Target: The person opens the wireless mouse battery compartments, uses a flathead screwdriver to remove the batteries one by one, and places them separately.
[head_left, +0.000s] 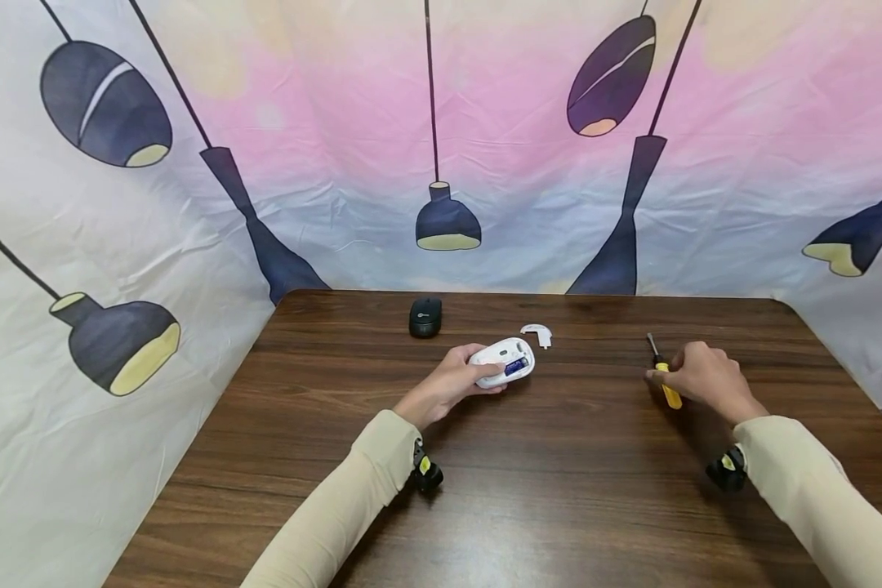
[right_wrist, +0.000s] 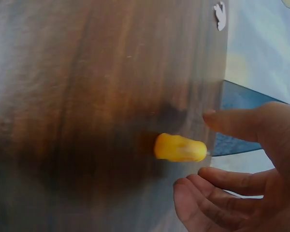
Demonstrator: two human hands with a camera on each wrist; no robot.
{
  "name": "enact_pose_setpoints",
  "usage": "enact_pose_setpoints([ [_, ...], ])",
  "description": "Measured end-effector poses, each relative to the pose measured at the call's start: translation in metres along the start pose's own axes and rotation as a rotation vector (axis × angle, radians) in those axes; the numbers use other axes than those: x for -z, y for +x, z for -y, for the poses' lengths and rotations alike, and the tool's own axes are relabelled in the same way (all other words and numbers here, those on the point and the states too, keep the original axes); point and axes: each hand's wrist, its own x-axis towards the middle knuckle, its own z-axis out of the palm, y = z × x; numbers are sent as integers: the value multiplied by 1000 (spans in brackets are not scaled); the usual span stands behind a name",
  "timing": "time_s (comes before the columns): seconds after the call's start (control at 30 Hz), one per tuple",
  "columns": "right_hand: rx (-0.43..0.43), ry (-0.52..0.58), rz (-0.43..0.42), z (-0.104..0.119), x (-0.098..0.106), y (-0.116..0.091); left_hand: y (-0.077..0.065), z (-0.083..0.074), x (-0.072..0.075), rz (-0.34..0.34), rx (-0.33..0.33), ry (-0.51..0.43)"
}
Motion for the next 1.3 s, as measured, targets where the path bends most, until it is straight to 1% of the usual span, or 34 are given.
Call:
enact_pose_setpoints([
  [0.23,-26,57,73,-6,-9,-6,1,0,0,-7,9,17],
  [0.4,-51,96,88,-7,-11,-7,1,-1,-1,-12,12,24],
  [0.5,-56,106,80,-8,-12,-7,3,0,0,-17,10,10],
  [0.63,-39,97,62,-8,-10,-8,4,1,1,-23,5,-11],
  [0.77,-22,82,53,-8,-6,-9,5,2,2,-15,0,-25],
  [0.93,26,46,9,-5,0,-7,4,1,3,3,-4,-32],
  [1.03,54,28,-12,0,4,-5,3,1,4,8,-1,-33],
  [1.3,113,35,-77,20,20,-2,4,1,5,22,4,-44],
])
